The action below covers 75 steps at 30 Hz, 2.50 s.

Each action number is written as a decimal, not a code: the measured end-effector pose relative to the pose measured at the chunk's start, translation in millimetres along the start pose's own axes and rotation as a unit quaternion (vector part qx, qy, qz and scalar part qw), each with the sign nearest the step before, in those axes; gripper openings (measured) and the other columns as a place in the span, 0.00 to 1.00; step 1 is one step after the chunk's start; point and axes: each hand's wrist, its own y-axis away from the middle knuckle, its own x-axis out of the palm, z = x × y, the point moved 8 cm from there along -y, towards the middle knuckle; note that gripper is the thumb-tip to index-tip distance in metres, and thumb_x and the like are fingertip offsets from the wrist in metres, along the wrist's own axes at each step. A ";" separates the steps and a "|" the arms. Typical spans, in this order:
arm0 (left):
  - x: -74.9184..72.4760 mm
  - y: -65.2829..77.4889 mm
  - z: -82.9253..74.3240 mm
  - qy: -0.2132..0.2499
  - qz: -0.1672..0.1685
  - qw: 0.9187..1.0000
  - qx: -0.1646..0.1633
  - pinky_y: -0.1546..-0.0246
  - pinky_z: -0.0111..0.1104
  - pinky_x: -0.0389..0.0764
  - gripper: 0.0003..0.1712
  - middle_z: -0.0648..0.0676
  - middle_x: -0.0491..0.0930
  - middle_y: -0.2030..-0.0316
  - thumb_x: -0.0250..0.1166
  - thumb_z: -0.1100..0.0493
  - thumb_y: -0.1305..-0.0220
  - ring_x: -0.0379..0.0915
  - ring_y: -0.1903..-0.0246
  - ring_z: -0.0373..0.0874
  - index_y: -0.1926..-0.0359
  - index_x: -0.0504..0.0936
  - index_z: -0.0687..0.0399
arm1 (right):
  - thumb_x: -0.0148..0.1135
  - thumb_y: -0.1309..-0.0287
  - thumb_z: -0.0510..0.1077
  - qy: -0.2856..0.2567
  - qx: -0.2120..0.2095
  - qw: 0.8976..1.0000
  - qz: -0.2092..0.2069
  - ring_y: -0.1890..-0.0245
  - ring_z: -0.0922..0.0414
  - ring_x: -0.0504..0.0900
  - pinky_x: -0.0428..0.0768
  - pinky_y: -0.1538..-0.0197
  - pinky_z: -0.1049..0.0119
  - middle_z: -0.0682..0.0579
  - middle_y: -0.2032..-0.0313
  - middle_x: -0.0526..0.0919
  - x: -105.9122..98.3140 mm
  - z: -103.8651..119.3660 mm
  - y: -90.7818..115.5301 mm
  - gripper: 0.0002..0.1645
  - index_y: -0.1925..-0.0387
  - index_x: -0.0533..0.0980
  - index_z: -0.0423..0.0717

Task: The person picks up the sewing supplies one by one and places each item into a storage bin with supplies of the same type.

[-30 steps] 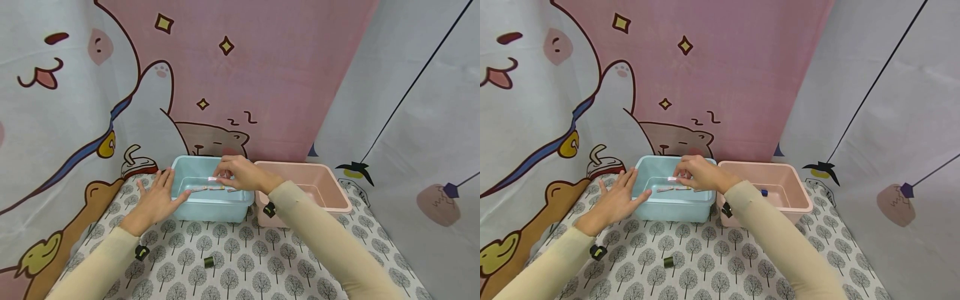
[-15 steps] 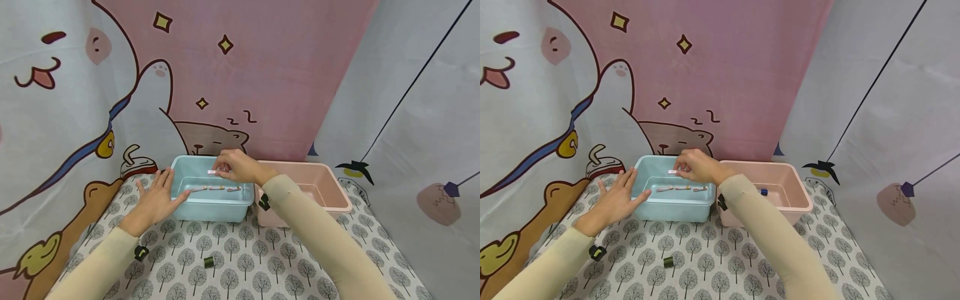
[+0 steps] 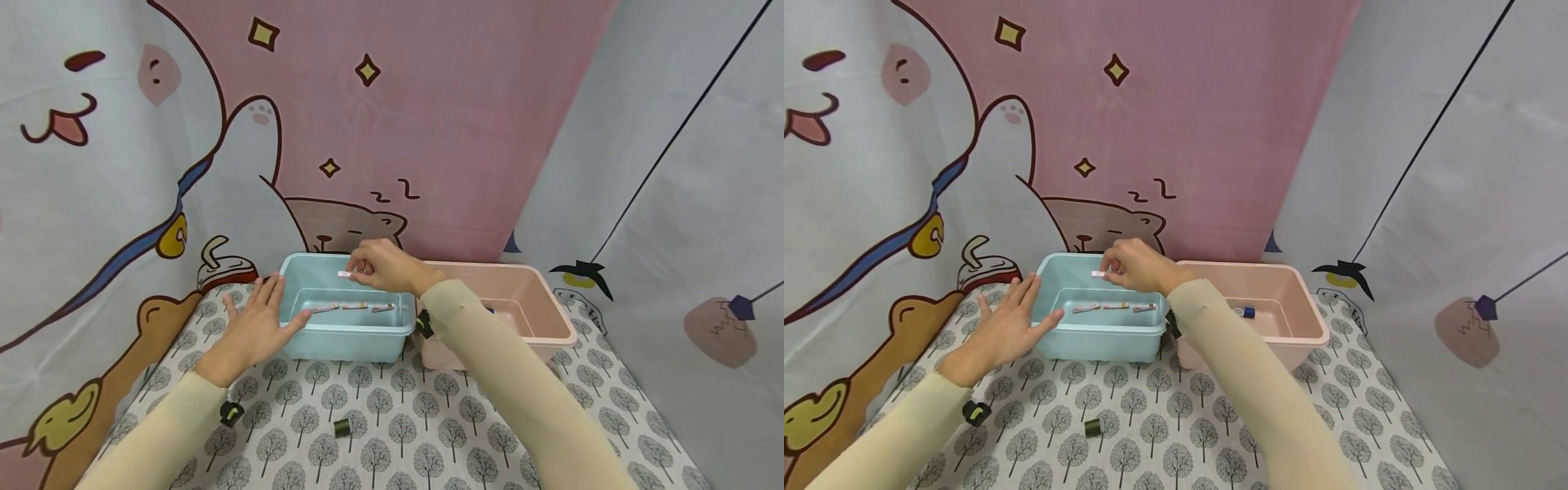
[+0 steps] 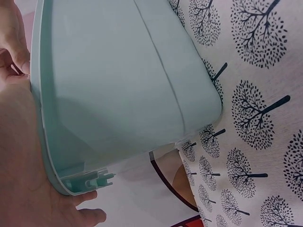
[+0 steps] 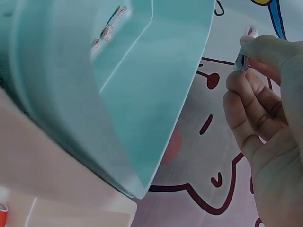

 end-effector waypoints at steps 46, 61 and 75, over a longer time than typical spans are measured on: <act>-0.3 -0.4 -1.6 -0.010 0.005 1.000 -0.003 0.21 0.89 0.20 0.68 0.66 0.38 0.04 0.41 0.14 0.16 0.33 0.05 0.75 0.04 0.42 0.62 | 0.75 0.20 0.42 0.019 0.051 0.998 -0.005 0.51 0.50 0.95 0.94 0.48 0.60 0.44 0.47 0.92 -0.9 3.8 45.4 0.12 0.41 0.92 0.46; -2.4 0.1 -2.4 -0.011 0.003 1.000 -0.003 0.21 0.89 0.20 0.65 0.67 0.38 0.04 0.44 0.17 0.14 0.33 0.06 0.76 0.04 0.42 0.63 | 0.78 0.24 0.41 0.017 -0.004 0.999 -0.035 0.60 0.57 0.89 0.87 0.55 0.71 0.49 0.52 0.89 4.8 28.2 68.4 0.11 0.44 0.93 0.47; -3.0 1.9 -2.8 -0.013 0.004 1.000 -0.005 0.21 0.89 0.21 0.68 0.67 0.39 0.04 0.41 0.14 0.16 0.33 0.06 0.76 0.04 0.43 0.63 | 0.78 0.22 0.45 0.037 -0.019 0.999 -0.026 0.60 0.63 0.83 0.86 0.57 0.74 0.53 0.48 0.87 19.1 48.2 88.6 0.15 0.39 0.92 0.54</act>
